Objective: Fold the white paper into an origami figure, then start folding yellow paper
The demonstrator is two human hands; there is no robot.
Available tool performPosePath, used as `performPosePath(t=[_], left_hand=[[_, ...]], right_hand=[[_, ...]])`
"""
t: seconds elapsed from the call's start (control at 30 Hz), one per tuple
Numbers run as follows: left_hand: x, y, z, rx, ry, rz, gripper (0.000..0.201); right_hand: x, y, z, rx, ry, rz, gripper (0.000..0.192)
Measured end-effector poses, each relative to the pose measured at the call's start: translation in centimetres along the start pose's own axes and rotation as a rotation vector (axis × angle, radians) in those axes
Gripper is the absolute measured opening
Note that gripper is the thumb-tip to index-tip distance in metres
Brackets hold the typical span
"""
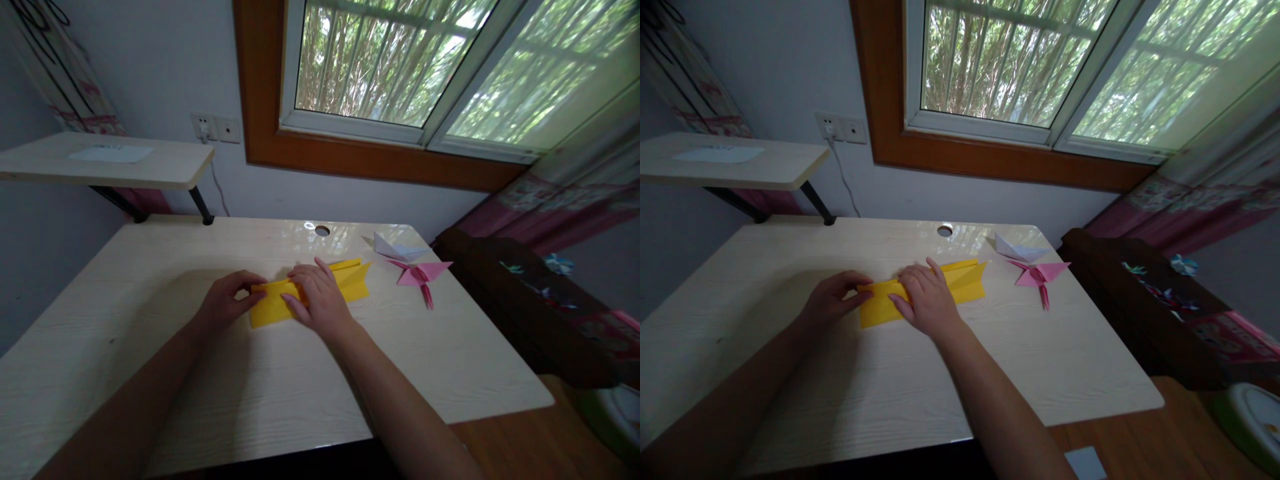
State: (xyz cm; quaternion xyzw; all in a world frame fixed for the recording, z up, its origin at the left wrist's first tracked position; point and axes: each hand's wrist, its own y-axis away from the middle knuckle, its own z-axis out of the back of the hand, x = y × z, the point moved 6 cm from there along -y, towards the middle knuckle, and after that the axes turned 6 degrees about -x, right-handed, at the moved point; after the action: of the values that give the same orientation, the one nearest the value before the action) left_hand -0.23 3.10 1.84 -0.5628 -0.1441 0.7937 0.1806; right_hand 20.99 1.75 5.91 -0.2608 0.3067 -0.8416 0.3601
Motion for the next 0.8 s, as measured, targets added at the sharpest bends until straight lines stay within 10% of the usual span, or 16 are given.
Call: performPosePath(t=[0.8], left_hand=[[0.8, -0.8, 0.3, -0.135, 0.227, 0.296, 0.042]], right_hand=[[-2.8, 0.6, 1.1, -0.080, 0.028, -0.132, 0.021]])
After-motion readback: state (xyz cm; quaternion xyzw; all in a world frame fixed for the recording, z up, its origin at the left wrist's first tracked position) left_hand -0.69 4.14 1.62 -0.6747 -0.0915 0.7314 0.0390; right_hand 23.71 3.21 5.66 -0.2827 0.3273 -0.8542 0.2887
